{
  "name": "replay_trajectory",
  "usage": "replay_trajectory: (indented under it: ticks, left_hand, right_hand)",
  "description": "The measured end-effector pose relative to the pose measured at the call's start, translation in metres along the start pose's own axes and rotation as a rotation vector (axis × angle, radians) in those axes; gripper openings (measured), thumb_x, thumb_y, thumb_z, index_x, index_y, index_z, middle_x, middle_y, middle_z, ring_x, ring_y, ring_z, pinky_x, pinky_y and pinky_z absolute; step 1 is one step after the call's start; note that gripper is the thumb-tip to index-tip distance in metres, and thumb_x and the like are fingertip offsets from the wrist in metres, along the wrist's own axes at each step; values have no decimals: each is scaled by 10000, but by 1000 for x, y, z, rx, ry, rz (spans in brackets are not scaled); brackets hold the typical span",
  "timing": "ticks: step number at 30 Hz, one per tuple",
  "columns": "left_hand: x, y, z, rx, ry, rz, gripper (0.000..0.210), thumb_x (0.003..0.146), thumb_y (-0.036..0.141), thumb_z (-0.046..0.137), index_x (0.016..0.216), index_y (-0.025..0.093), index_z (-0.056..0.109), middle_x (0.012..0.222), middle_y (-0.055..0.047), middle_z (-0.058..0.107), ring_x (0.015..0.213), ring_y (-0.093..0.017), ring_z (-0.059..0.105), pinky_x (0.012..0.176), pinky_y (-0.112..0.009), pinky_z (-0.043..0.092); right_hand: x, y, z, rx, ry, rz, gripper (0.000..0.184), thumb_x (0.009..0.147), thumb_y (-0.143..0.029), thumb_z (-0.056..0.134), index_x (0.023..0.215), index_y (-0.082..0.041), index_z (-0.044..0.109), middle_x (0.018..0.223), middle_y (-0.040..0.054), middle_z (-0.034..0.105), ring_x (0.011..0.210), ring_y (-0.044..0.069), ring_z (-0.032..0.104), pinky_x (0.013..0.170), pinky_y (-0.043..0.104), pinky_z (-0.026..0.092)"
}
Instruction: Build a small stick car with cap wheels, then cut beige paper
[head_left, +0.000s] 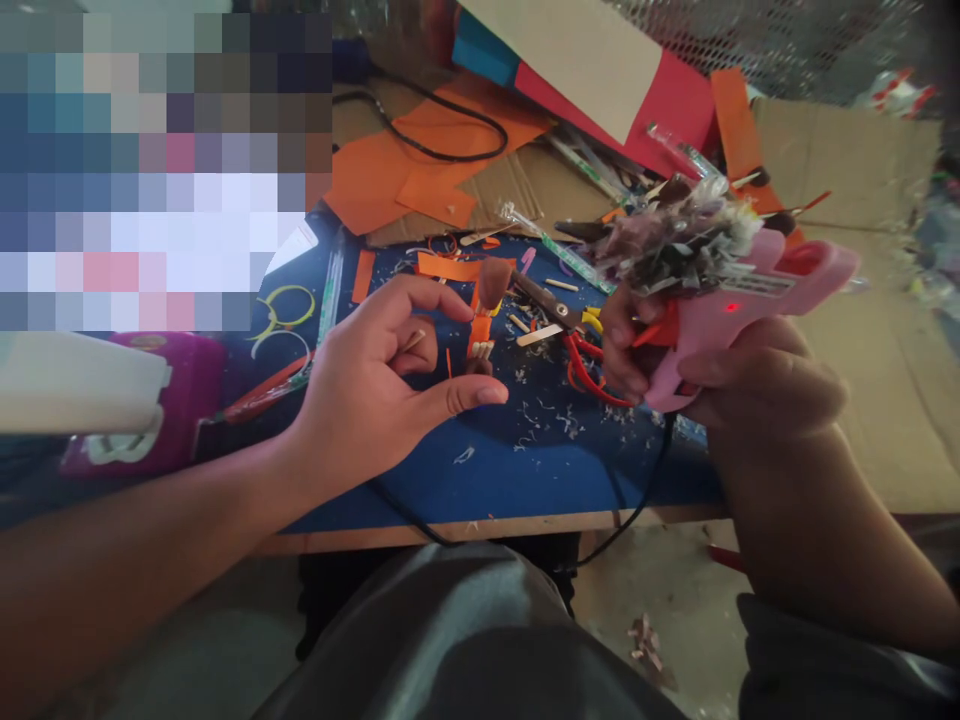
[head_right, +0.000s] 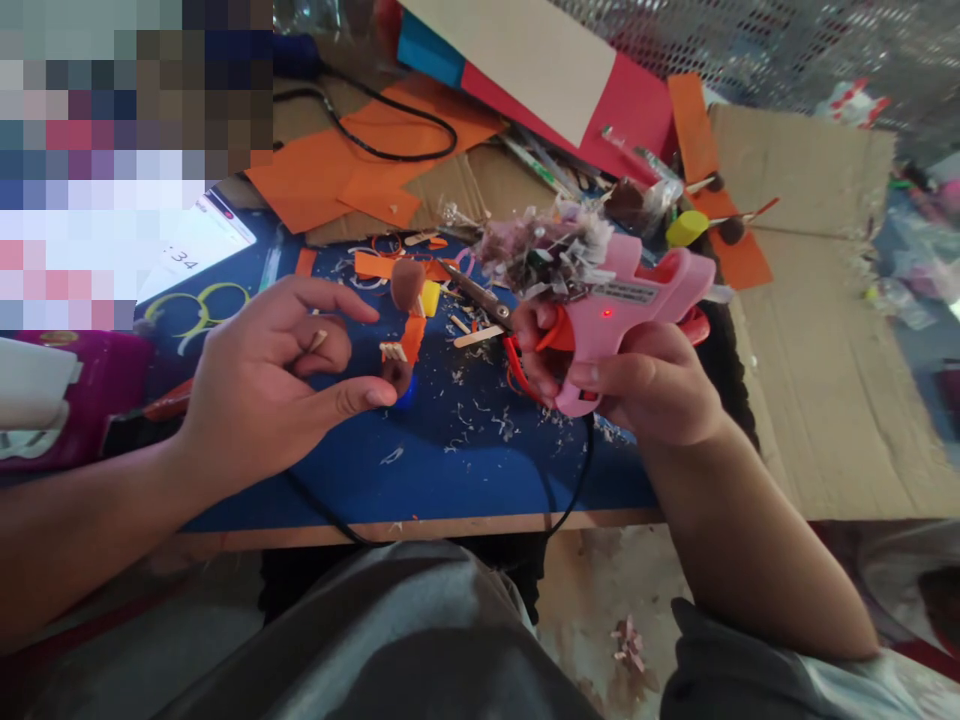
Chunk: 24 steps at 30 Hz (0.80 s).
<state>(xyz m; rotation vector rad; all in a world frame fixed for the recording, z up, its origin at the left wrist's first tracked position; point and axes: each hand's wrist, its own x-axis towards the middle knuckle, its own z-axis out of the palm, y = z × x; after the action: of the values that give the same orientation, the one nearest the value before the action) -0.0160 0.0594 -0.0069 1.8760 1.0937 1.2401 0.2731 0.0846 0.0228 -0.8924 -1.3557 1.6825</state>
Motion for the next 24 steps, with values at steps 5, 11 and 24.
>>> replay_trajectory:
  ticks: [5,11,24]
  left_hand:
    - [-2,7,2,45,61,-48,418,763,413,936,1021,278,635,560,116,366,480,-88,284,474,-278,268]
    - [-5,17,1,64,102,-56,202,868,326,809,969,297,636,547,102,317,448,-103,275,453,-300,254]
    - [-9,18,2,4,90,-13,237,820,224,808,938,266,607,552,116,353,458,-85,303,444,-252,272]
  right_hand:
    - [5,1,-1,55,-72,26,470,611,-158,750,1068,-233,670,1068,70,611,696,167,625,459,271,491]
    - [5,6,-4,75,-105,-36,501,669,-160,786,1146,-244,655,1173,98,593,762,167,611,479,258,516]
    - [10,-18,-18,-12,-10,-75,542,611,-166,822,1122,-287,689,1256,81,615,781,166,563,441,249,422]
